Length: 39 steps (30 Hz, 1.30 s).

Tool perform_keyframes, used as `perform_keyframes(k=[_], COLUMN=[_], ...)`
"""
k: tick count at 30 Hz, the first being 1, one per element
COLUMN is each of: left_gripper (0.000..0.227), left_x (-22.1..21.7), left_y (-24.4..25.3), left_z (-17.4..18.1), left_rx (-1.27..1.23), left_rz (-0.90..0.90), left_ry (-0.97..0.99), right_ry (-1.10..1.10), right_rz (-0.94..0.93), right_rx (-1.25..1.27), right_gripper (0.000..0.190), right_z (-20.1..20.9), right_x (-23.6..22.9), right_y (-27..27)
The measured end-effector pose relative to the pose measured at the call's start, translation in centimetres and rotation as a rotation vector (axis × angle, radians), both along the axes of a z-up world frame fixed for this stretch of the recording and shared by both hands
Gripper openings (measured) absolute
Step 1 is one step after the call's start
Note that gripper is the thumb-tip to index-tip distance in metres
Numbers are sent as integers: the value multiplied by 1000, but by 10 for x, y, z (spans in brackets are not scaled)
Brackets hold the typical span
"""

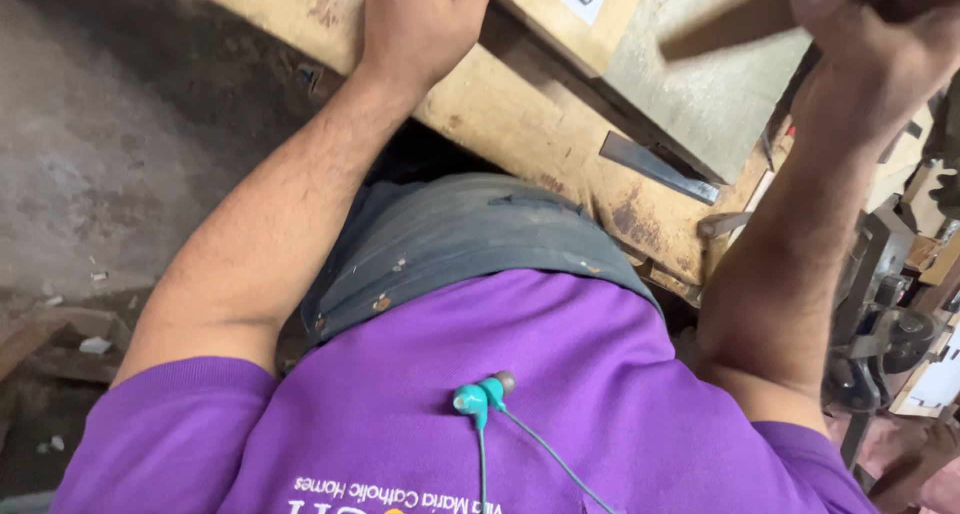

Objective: The person assembles a rectangular wooden frame around a white rectangular insert on a workbench. They use a hammer to tap the wooden pieces into place and a pair of pliers to adjust the fit of the frame components. The person repeatedly checks the alignment and tightness of the frame throughout the process.

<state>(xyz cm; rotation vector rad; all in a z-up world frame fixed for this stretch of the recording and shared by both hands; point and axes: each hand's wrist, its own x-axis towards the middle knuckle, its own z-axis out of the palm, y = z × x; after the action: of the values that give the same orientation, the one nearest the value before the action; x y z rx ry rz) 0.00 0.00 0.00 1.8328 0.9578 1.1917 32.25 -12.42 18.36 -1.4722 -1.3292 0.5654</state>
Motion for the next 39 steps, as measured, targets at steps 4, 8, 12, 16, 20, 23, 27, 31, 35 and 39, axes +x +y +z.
perform_keyframes(k=[4, 8, 12, 16, 20, 23, 27, 31, 35, 39], left_gripper=[17, 16, 18, 31, 35, 38, 36, 37, 34, 37], left_x=[-8, -11, -11, -8, -6, -9, -6, -10, -25, -42], left_y=[-3, 2, 3, -2, -5, -4, -1, -9, -18, -24], left_z=[18, 32, 41, 47, 57, 63, 68, 72, 67, 60], left_rx=[52, -157, -151, -215, -229, -397, -388, -575, -732, -797], left_rz=[-16, -110, -71, -86, -91, -87, -96, -122, -111, -198], left_ry=[-18, 48, 25, 15, -31, 86, 27, 78, 13, -60], right_ry=[-48, -228, -626, -968, -804, -334, -301, -398, -180, 186], right_rz=[-191, -531, -612, -598, -401, -285, -258, -221, -192, -247], right_rx=[-110, -495, -541, -272, -237, -554, -574, -481, -668, -766], right_gripper=[30, 33, 43, 41, 31, 38, 37, 33, 30, 34], right_z=[-27, -66, -82, -75, -77, -84, -76, -72, -70, -73], right_x=[31, 50, 49, 27, -21, -66, -105, -113, -121, -127], right_y=[-40, -61, -56, -53, -36, -20, -6, -6, -24, -37])
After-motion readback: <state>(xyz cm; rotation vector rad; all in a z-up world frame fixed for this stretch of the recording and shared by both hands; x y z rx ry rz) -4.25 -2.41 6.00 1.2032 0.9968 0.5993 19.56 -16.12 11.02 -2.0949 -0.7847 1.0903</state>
